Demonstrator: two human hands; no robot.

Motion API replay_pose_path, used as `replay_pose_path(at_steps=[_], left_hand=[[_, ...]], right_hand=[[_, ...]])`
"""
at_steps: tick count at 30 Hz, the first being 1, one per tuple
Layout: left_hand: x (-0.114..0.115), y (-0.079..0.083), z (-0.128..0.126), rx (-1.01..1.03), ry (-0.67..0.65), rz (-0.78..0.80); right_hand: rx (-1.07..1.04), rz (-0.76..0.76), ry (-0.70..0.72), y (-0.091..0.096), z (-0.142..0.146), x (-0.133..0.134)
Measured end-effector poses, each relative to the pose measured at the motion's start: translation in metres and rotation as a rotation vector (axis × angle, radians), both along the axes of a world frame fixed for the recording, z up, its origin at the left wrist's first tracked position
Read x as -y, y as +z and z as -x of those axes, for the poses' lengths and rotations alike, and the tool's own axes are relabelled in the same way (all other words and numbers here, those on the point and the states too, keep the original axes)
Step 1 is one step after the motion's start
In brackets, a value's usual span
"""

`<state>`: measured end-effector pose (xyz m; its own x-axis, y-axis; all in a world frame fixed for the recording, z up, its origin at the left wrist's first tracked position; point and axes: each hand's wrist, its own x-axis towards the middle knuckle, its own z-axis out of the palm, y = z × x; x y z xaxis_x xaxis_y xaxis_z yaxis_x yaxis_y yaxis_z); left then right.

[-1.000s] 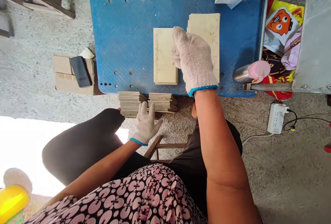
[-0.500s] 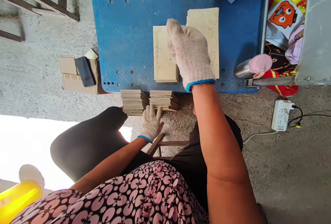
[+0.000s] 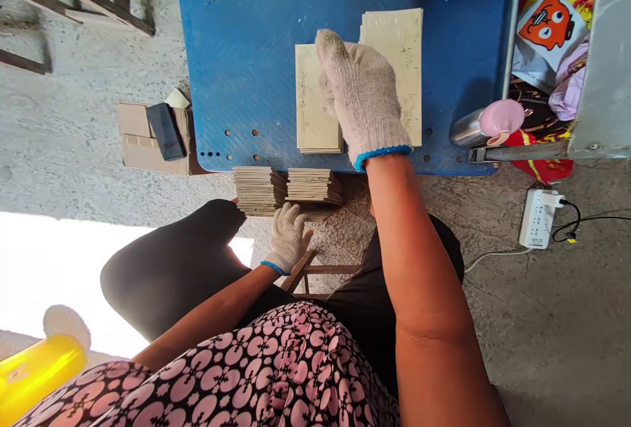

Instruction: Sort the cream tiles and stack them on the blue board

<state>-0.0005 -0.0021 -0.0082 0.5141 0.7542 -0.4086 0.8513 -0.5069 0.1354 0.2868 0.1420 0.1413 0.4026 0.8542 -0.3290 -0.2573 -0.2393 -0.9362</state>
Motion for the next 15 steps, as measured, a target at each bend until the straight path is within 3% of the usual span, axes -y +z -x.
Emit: replay_pose_path(at_steps=[5,10,15], left_hand=[[-0.021,-0.003,0.004,-0.080,-0.110,0.207],[-0.031,0.004,-0.003,-0.257,-0.305,0.296],[-0.050,0.014,-0.019,-0.273,-0.210,0.431]], right_hand=[[-0.008,-0.007,0.009,0.000,-0.001,0.002],[0.012,0.015,0.020,-0.003,0.001,0.003],[0.118,0.092,0.144,-0.011,0.003,0.004]])
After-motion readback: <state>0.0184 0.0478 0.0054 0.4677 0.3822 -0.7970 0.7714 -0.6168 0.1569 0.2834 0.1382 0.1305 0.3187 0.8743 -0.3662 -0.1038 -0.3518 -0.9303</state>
